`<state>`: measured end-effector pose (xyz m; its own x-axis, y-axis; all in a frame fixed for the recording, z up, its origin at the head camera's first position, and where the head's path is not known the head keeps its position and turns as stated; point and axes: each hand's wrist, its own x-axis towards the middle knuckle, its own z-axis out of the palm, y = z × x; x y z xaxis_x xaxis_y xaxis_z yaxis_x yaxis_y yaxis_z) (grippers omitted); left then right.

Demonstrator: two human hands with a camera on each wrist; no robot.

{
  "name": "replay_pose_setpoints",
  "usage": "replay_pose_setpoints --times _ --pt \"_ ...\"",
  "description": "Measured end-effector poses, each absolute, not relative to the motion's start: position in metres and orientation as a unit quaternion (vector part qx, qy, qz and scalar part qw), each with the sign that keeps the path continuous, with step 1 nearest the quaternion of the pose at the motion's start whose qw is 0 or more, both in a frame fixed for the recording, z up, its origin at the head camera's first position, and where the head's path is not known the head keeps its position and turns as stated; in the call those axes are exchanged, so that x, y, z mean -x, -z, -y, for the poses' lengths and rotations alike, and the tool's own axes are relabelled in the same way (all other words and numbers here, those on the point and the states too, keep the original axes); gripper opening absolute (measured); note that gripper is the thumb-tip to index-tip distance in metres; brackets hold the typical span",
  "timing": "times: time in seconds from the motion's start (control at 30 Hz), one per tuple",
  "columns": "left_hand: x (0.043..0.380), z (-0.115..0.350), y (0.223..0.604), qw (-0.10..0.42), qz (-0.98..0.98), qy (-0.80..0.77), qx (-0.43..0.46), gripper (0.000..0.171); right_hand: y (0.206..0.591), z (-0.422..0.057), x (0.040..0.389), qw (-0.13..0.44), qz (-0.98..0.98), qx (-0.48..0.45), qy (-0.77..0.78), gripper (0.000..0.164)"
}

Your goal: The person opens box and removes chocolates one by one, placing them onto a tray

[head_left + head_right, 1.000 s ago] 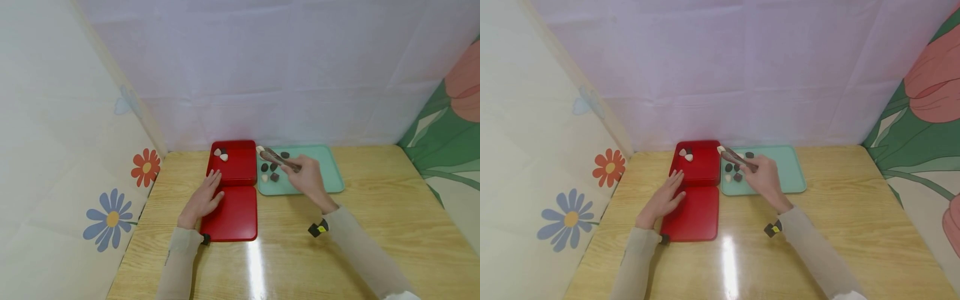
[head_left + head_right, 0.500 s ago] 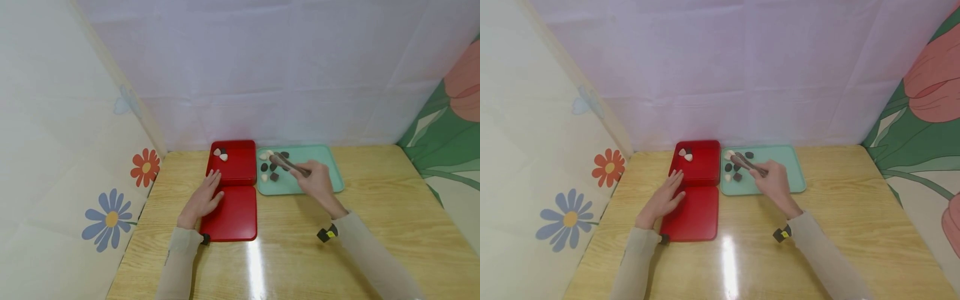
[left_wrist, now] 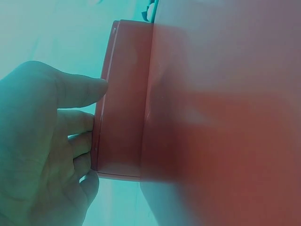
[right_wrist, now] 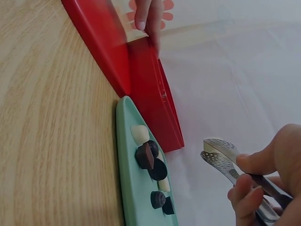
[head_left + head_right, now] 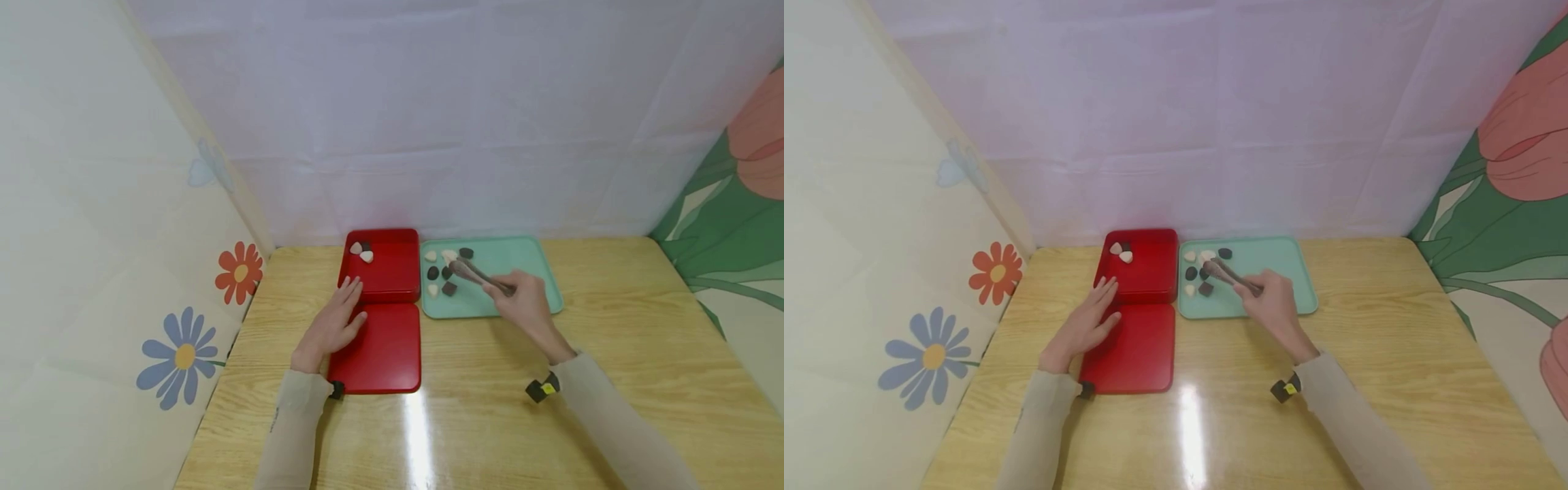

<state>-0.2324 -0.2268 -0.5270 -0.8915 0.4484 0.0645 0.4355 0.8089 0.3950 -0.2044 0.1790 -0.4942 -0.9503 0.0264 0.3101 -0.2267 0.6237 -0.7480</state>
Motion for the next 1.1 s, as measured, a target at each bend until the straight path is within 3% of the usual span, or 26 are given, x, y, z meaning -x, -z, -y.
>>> replay_pose_setpoints --times 1.1 --pt "0.232 0.227 0.527 0.019 -0.952 -0.205 -0.228 0.077 0.53 -0.197 0.191 0.093 0.896 0.005 -0.434 0.026"
